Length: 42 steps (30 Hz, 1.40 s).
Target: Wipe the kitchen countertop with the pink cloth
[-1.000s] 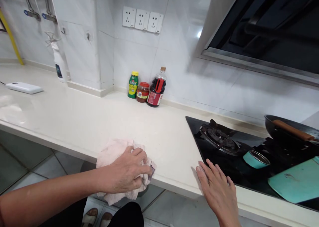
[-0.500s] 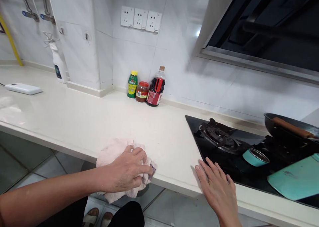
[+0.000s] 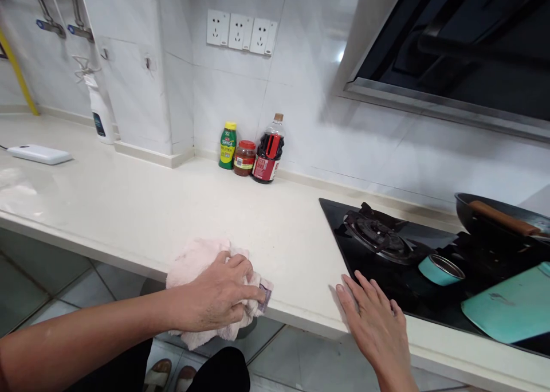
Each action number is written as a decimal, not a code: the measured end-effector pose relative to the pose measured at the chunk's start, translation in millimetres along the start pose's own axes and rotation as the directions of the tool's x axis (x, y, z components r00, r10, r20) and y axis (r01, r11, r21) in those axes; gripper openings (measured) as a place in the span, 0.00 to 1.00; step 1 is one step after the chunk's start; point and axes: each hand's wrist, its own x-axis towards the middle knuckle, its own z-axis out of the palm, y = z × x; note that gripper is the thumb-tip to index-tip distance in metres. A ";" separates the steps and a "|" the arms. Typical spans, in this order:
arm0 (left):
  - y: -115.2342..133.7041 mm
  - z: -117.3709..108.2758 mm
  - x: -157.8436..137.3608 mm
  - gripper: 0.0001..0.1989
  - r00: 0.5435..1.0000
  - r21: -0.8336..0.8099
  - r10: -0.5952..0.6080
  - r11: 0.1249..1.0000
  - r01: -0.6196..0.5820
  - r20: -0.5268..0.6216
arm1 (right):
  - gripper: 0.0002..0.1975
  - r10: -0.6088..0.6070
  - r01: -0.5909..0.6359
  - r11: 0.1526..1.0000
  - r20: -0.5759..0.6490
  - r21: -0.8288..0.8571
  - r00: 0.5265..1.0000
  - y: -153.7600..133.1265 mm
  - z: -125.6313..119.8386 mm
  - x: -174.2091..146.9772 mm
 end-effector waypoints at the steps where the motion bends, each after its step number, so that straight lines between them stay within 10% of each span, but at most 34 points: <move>1: -0.3 0.4 -0.4 0.13 1.000 -0.006 0.001 1.000 -0.001 -0.012 | 0.39 -0.006 0.006 1.000 -0.004 0.001 1.000 0.5 0.0 -0.4; 16: -14.1 -11.1 -24.7 0.19 0.999 -0.031 -0.002 1.000 0.001 -0.035 | 0.36 -0.041 0.041 0.999 -0.032 -0.005 0.999 9.1 5.6 -1.3; 28: 5.3 -8.0 31.5 0.18 0.987 -0.147 0.089 0.987 -0.069 0.134 | 0.39 -0.041 0.040 0.999 -0.037 -0.023 0.998 5.6 0.5 1.0; 42: -31.1 -26.5 -35.8 0.17 1.000 -0.065 -0.018 0.998 0.018 0.000 | 0.35 -0.068 0.068 0.998 -0.018 0.001 0.998 9.2 -0.3 1.0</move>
